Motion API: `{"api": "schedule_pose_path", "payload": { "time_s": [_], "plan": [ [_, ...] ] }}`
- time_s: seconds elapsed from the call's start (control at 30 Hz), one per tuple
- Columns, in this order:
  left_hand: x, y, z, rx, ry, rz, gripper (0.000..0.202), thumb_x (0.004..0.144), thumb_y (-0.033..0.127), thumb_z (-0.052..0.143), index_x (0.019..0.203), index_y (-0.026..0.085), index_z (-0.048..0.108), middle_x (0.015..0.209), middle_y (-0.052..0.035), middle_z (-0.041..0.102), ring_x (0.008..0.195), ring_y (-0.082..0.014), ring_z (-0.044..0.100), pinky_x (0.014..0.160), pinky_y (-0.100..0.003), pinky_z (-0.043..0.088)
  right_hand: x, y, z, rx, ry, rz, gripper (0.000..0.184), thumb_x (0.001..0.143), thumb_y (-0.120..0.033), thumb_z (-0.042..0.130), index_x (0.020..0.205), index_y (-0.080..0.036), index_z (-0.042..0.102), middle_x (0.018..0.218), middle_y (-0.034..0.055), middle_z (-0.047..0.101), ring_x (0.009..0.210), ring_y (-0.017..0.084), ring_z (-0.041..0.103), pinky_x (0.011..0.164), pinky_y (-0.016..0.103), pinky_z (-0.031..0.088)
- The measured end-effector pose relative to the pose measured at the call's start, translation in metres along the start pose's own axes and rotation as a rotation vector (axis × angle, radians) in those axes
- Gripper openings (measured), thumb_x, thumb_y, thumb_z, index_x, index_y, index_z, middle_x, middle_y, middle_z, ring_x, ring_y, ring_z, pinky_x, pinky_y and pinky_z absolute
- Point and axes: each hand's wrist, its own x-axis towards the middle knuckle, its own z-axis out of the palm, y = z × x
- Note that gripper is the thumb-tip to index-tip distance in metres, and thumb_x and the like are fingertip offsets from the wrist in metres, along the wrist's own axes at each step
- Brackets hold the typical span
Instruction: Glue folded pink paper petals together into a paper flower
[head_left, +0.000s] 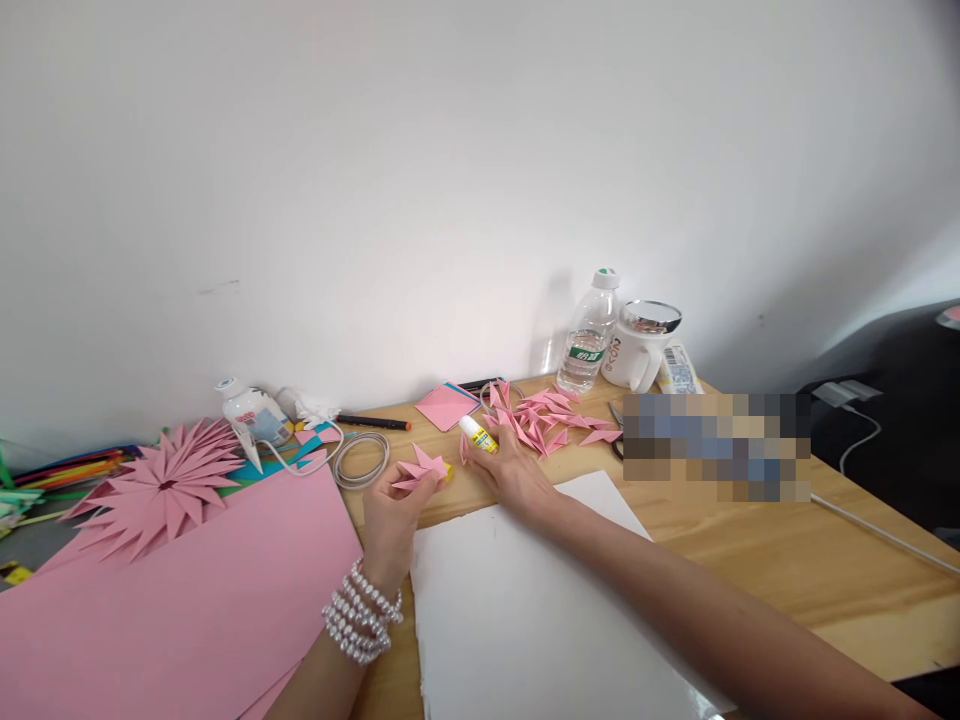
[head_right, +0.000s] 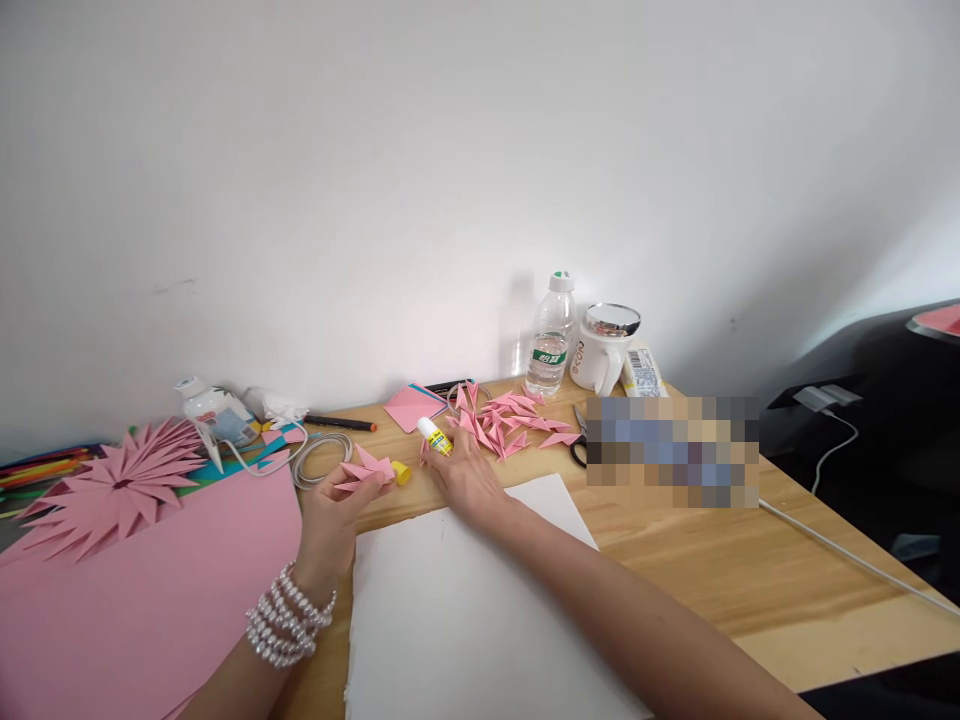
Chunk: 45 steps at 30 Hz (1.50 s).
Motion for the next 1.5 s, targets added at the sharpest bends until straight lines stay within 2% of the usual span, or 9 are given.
{"api": "schedule_pose_path", "payload": {
  "time_s": [0.13, 0.27, 0.37, 0.5, 0.6, 0.73, 0.93, 1.13, 1.5],
  "plan": [
    [-0.002, 0.003, 0.002, -0.001, 0.009, -0.052, 0.018, 0.06, 0.027, 0.072, 0.064, 0.013, 0.061, 0.063, -0.0005, 0.064, 0.067, -0.0152, 0.062, 0.074, -0.032, 0.052, -0.002, 0.001, -0.002, -0.028, 0.037, -0.049, 0.013, 0.082, -0.023, 0.054, 0.087, -0.021, 0.065, 0.107, 0.0107, 0.039, 0.102, 0.026, 0.049, 0.074, 0.037, 0.048],
    [-0.003, 0.006, 0.004, -0.04, 0.009, -0.116, 0.017, 0.057, 0.025, 0.074, 0.062, 0.013, 0.062, 0.065, 0.0001, 0.065, 0.065, -0.0132, 0.061, 0.073, -0.029, 0.052, -0.003, 0.004, -0.003, 0.001, 0.047, -0.05, 0.01, 0.078, -0.015, 0.056, 0.075, -0.019, 0.064, 0.1, 0.0091, 0.042, 0.087, 0.02, 0.055, 0.066, 0.03, 0.05],
    [-0.003, 0.006, 0.005, -0.071, -0.021, -0.171, 0.015, 0.058, 0.024, 0.073, 0.063, 0.013, 0.063, 0.066, 0.0001, 0.065, 0.066, -0.0124, 0.061, 0.072, -0.028, 0.052, -0.003, 0.008, 0.001, 0.005, 0.067, -0.043, 0.012, 0.078, -0.012, 0.055, 0.079, -0.019, 0.065, 0.1, 0.01, 0.046, 0.077, 0.017, 0.057, 0.064, 0.029, 0.049],
    [-0.003, 0.005, 0.005, -0.112, -0.059, -0.184, 0.014, 0.059, 0.022, 0.073, 0.063, 0.014, 0.064, 0.064, 0.0017, 0.064, 0.066, -0.011, 0.059, 0.071, -0.026, 0.052, -0.003, 0.012, 0.005, 0.025, 0.108, -0.061, 0.022, 0.076, -0.009, 0.051, 0.086, -0.02, 0.068, 0.097, 0.0113, 0.055, 0.077, 0.019, 0.058, 0.066, 0.031, 0.047],
    [-0.003, 0.005, 0.004, -0.125, -0.076, -0.196, 0.014, 0.058, 0.022, 0.074, 0.064, 0.014, 0.065, 0.063, 0.0019, 0.062, 0.066, -0.011, 0.059, 0.071, -0.026, 0.052, -0.001, 0.009, 0.001, 0.211, 0.135, -0.01, 0.021, 0.074, -0.01, 0.051, 0.079, -0.02, 0.069, 0.085, 0.0079, 0.06, 0.078, 0.02, 0.059, 0.07, 0.032, 0.046],
    [-0.003, 0.006, 0.003, -0.146, -0.131, -0.232, 0.016, 0.059, 0.025, 0.074, 0.064, 0.012, 0.066, 0.068, -0.0012, 0.064, 0.07, -0.0135, 0.06, 0.071, -0.028, 0.052, 0.0, -0.002, -0.01, 0.651, 0.104, 0.169, 0.015, 0.072, -0.025, 0.059, 0.084, -0.021, 0.069, 0.072, 0.001, 0.061, 0.069, 0.016, 0.057, 0.069, 0.03, 0.044],
    [-0.007, 0.009, 0.006, -0.106, -0.213, -0.23, 0.014, 0.061, 0.024, 0.073, 0.066, 0.013, 0.067, 0.069, -0.002, 0.064, 0.069, -0.0133, 0.059, 0.07, -0.028, 0.053, -0.003, -0.009, -0.013, 0.956, -0.013, 0.307, 0.03, 0.066, -0.033, 0.067, 0.094, -0.021, 0.068, 0.077, 0.0007, 0.059, 0.067, 0.013, 0.05, 0.063, 0.026, 0.04],
    [-0.008, 0.007, 0.007, -0.055, -0.22, -0.194, 0.017, 0.064, 0.025, 0.071, 0.075, 0.013, 0.068, 0.078, -0.0054, 0.067, 0.071, -0.0148, 0.06, 0.07, -0.029, 0.054, -0.006, -0.004, -0.007, 0.967, -0.1, 0.246, 0.03, 0.068, -0.034, 0.067, 0.095, -0.022, 0.068, 0.075, -0.0008, 0.057, 0.07, 0.013, 0.049, 0.066, 0.025, 0.038],
    [-0.008, 0.006, 0.007, -0.027, -0.238, -0.159, 0.016, 0.068, 0.026, 0.068, 0.077, 0.013, 0.068, 0.083, -0.0066, 0.069, 0.075, -0.0157, 0.062, 0.073, -0.03, 0.054, -0.006, -0.018, -0.014, 0.855, -0.032, 0.157, 0.021, 0.07, -0.04, 0.066, 0.077, -0.02, 0.07, 0.076, 0.0026, 0.066, 0.076, 0.018, 0.058, 0.075, 0.03, 0.043]
  ]
}}
